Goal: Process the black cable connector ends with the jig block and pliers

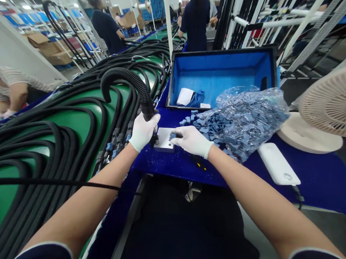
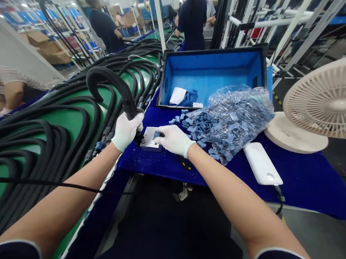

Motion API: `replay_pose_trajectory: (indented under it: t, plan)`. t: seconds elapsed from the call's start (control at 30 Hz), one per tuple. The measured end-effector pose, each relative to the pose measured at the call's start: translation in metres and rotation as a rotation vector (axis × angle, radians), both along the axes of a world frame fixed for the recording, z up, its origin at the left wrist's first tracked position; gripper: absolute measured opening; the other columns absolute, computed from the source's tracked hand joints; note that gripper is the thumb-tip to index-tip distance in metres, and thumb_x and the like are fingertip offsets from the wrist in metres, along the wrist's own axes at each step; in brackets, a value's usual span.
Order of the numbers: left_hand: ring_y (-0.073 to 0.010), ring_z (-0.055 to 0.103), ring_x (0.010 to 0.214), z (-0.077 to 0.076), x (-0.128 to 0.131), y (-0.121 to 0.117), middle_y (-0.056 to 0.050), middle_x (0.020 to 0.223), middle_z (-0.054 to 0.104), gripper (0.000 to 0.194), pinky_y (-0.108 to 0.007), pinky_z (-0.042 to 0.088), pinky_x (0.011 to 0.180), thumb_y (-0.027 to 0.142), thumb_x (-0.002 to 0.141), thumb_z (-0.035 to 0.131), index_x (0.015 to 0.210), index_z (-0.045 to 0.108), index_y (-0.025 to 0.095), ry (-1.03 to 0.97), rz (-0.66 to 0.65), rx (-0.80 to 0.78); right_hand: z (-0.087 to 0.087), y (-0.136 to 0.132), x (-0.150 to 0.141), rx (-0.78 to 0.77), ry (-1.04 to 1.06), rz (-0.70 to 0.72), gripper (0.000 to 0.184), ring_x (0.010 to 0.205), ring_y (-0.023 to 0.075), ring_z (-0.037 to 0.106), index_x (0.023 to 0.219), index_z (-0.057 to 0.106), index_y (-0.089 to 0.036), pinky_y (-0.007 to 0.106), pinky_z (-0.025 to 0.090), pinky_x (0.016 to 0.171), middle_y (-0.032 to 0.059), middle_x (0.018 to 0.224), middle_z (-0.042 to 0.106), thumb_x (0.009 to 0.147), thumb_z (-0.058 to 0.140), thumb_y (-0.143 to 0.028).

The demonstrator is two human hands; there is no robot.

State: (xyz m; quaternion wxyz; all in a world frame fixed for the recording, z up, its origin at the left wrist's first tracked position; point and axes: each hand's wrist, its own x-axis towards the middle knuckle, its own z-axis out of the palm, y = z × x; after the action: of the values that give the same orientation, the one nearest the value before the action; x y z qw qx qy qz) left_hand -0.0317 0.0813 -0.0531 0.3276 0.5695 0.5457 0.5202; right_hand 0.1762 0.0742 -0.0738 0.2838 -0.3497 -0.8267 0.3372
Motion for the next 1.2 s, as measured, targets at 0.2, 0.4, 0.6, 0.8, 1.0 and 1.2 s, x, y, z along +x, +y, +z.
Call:
replay_pose_trajectory:
  t: [0.2, 0.4, 0.6, 0.8, 1.0, 1.2]
  plan:
    - [-0.0175, 0.063, 0.075, 0.005, -0.008, 0.000, -0.004, 0.081, 0.067, 0.032, -0.032, 0.050, 0.074, 0.035, 0.083, 0.069, 0.107, 0.063, 0.014, 0.097, -0.067, 0.041, 0.002, 0.023, -0.049, -0.072, 0.008, 0.024, 0.018, 0.063, 0.0131, 0.051, 0.076, 0.066, -0.016, 0.026, 0.035, 0.062, -0.0002, 0.067, 0.063, 0.086, 0.063, -0.030]
    - [-0.0181, 0.063, 0.078, -0.002, -0.011, 0.004, -0.004, 0.083, 0.065, 0.036, -0.032, 0.051, 0.075, 0.037, 0.087, 0.066, 0.115, 0.062, 0.013, 0.011, -0.126, 0.027, -0.009, 0.041, -0.063, -0.209, 0.015, 0.069, 0.032, 0.056, 0.0113, 0.047, 0.070, 0.066, -0.015, 0.025, 0.032, 0.056, -0.0028, 0.059, 0.055, 0.079, 0.069, -0.045]
    - [-0.0145, 0.061, 0.070, 0.000, -0.031, -0.007, -0.004, 0.082, 0.066, 0.037, -0.029, 0.052, 0.068, 0.051, 0.090, 0.065, 0.102, 0.061, 0.017, -0.124, -0.064, 0.068, -0.013, 0.043, -0.063, -0.177, -0.027, 0.028, 0.042, 0.062, 0.0143, 0.057, 0.077, 0.072, -0.016, 0.026, 0.040, 0.059, 0.0020, 0.070, 0.068, 0.078, 0.072, -0.057]
    - [-0.0131, 0.061, 0.057, -0.004, -0.144, -0.090, -0.003, 0.079, 0.067, 0.049, -0.025, 0.050, 0.053, 0.062, 0.087, 0.064, 0.111, 0.059, 0.019, -0.233, 0.257, -0.194, -0.020, 0.046, -0.062, -0.106, -0.045, 0.061, 0.024, 0.073, 0.0161, 0.065, 0.090, 0.078, -0.018, 0.026, 0.047, 0.070, 0.0050, 0.085, 0.076, 0.085, 0.068, -0.039]
    - [-0.0254, 0.070, 0.069, -0.015, -0.237, -0.211, -0.008, 0.082, 0.075, 0.067, -0.036, 0.056, 0.064, 0.067, 0.079, 0.068, 0.121, 0.067, 0.014, 0.140, 0.369, -0.669, -0.029, 0.045, -0.069, -0.015, -0.132, 0.026, 0.019, 0.079, 0.0184, 0.067, 0.091, 0.078, -0.020, 0.028, 0.048, 0.072, 0.0048, 0.088, 0.077, 0.084, 0.064, -0.030]
    - [-0.0352, 0.063, 0.120, -0.036, -0.254, -0.275, -0.013, 0.122, 0.073, 0.060, -0.040, 0.046, 0.103, 0.054, 0.078, 0.063, 0.122, 0.071, 0.014, 0.713, 0.484, -0.778, -0.033, 0.036, -0.074, 0.034, -0.199, -0.010, 0.021, 0.077, 0.0202, 0.066, 0.092, 0.078, -0.023, 0.032, 0.048, 0.069, 0.0040, 0.088, 0.076, 0.084, 0.062, -0.033]
